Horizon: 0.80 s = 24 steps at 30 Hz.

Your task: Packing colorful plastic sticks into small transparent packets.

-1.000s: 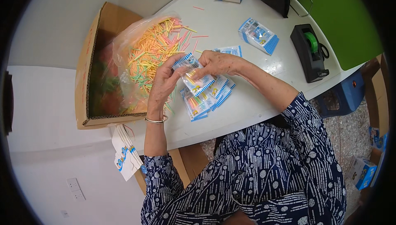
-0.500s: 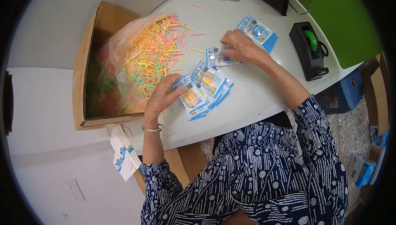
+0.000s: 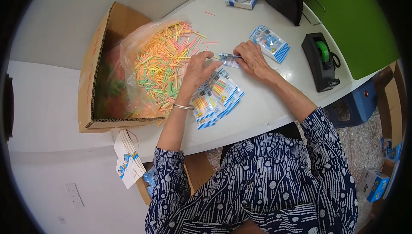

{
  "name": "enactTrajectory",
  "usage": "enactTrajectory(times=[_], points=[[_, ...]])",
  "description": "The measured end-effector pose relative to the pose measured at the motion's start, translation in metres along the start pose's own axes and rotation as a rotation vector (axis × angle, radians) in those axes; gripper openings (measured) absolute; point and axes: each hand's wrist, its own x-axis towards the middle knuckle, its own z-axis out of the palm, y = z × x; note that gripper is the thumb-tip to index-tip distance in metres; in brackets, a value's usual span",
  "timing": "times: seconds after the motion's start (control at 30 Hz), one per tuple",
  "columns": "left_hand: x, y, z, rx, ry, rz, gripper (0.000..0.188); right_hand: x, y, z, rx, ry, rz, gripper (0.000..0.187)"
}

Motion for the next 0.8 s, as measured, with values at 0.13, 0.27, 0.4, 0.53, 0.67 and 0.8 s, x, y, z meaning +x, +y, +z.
enactTrajectory(times=[0.13,0.27,0.4,0.53,0.67,0.8], points=[[0.016,-0.005,0.012,-0.147,0.038,-0.023,0.032,0.001,0.002,-0.001,0.087,0.112,-0.077,0.020],[0.021,0.000,0.011,-0.576,-0.075,-0.134,0.019,0.009,-0.009,-0.011,0.253,0.092,-0.086,0.025],[0.010,0.014,-0.001,-0.632,-0.042,-0.128,0.016,0.016,-0.031,-0.038,0.590,-0.030,0.303,0.042],[-0.001,0.021,-0.009,-0.598,0.094,-0.049,0.020,0.024,-0.028,-0.047,0.809,-0.289,0.360,0.022],[-0.007,0.023,-0.012,-0.559,0.134,-0.029,0.020,0.027,-0.034,-0.047,0.733,-0.336,0.342,0.016],[-0.012,0.018,-0.013,-0.519,0.156,-0.035,0.018,0.028,-0.044,-0.044,0.648,-0.229,0.326,0.017]])
